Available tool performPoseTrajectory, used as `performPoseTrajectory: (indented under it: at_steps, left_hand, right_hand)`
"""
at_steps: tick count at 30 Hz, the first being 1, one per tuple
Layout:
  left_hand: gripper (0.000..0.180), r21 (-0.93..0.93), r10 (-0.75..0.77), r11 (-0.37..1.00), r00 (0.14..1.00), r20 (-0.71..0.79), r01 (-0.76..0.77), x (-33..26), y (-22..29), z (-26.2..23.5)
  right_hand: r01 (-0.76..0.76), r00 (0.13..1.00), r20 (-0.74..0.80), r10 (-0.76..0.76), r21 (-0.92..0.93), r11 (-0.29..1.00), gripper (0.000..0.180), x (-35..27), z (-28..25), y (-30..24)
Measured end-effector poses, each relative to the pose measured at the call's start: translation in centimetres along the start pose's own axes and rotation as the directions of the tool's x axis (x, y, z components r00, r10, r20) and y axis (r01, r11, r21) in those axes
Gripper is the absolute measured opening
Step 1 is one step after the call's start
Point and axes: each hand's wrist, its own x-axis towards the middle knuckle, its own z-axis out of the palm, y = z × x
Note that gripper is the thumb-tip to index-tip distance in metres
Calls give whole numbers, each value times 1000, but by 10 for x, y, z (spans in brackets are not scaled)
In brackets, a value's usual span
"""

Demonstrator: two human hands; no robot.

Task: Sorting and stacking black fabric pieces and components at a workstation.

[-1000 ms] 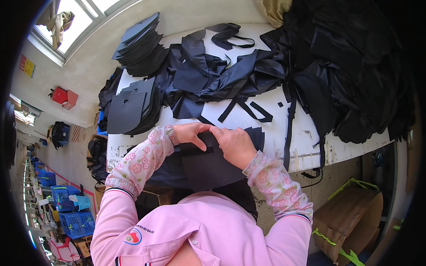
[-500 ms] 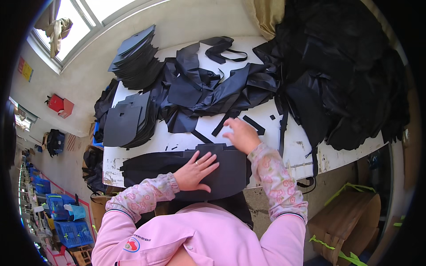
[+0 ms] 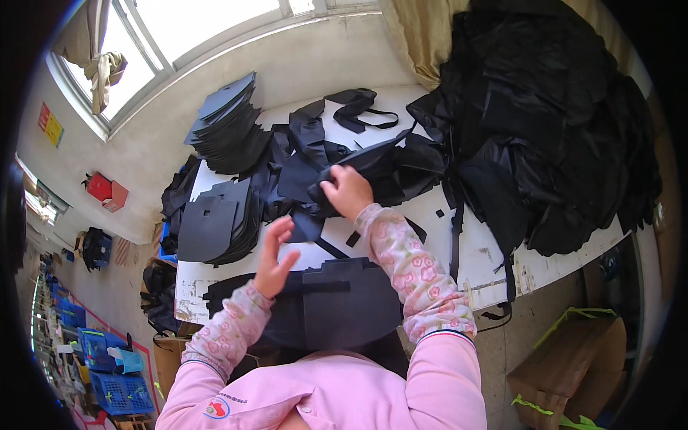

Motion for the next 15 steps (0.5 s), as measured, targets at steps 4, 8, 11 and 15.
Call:
performPoseTrajectory:
  at_steps: [4,8,11,15]
  left_hand:
    - [86,-3,15,1000,1000,-14,-15,71,20,-15]
    - [39,120,-246,967,950,190,226,93,15,-26]
    - [25,-570,-350,780,935,-54,259,84,19,-37]
    - [34,-773,-213,634,953,-213,-31,63,32,-90]
  right_hand:
    - [476,874,155,-461,-80,876,15,-47,-2,-81]
    - [558,804,233,-547,23,829,19,-80,12,-82]
    - [405,795,285,-535,407,819,12,-88,-4,-65]
    - [70,956,251,-152,307,949,12,-78,-32,-26]
